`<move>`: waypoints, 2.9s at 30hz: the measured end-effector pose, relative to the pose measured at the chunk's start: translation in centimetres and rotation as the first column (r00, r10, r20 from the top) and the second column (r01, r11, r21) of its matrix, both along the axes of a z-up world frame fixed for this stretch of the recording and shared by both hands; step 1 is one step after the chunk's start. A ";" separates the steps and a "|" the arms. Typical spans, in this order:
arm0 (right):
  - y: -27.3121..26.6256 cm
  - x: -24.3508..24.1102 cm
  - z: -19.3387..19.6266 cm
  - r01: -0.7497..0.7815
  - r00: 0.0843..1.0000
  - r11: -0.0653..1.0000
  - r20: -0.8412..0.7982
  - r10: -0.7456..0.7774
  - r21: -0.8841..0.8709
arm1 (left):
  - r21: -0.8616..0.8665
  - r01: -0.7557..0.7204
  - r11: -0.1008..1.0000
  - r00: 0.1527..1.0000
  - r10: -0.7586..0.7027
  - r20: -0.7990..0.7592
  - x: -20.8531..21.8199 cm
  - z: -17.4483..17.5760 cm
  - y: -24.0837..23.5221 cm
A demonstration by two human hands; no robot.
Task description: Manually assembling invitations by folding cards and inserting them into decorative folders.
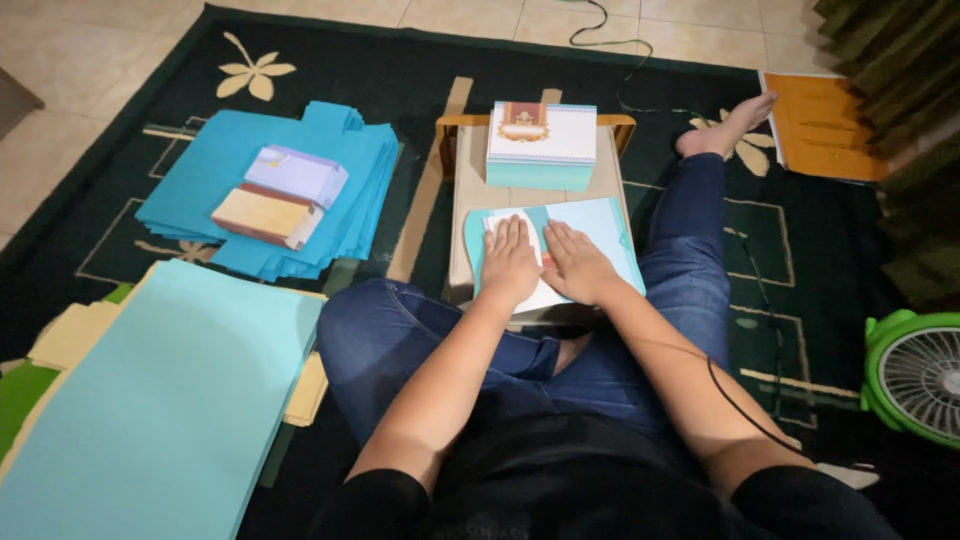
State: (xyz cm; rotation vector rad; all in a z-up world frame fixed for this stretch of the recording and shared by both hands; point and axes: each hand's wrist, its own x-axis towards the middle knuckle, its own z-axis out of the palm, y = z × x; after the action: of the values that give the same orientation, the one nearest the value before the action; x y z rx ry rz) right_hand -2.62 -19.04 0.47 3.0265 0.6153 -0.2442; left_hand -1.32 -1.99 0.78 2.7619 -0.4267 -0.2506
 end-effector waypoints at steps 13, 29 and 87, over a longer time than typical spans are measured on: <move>0.4 0.2 2.8 0.337 0.938 0.782 -0.258 -0.232 0.524 | -0.134 0.005 0.991 1.000 -0.001 0.028 -0.8 1.3 0.4; -6.2 1.3 -2.2 0.411 0.880 0.351 -0.266 -0.394 0.841 | -0.290 0.440 0.850 0.861 -0.307 0.406 -1.1 2.4 0.3; -2.3 0.4 -2.0 -0.090 0.993 0.982 0.088 0.077 0.166 | 0.376 0.173 0.910 0.973 -0.099 -0.207 -5.6 2.5 -0.9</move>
State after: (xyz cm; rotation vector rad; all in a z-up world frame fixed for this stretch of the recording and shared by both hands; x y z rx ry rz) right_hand -2.22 -21.35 -1.55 3.1429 0.7932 -0.0670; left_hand -6.89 -2.92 3.24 3.0593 -0.5768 -0.6904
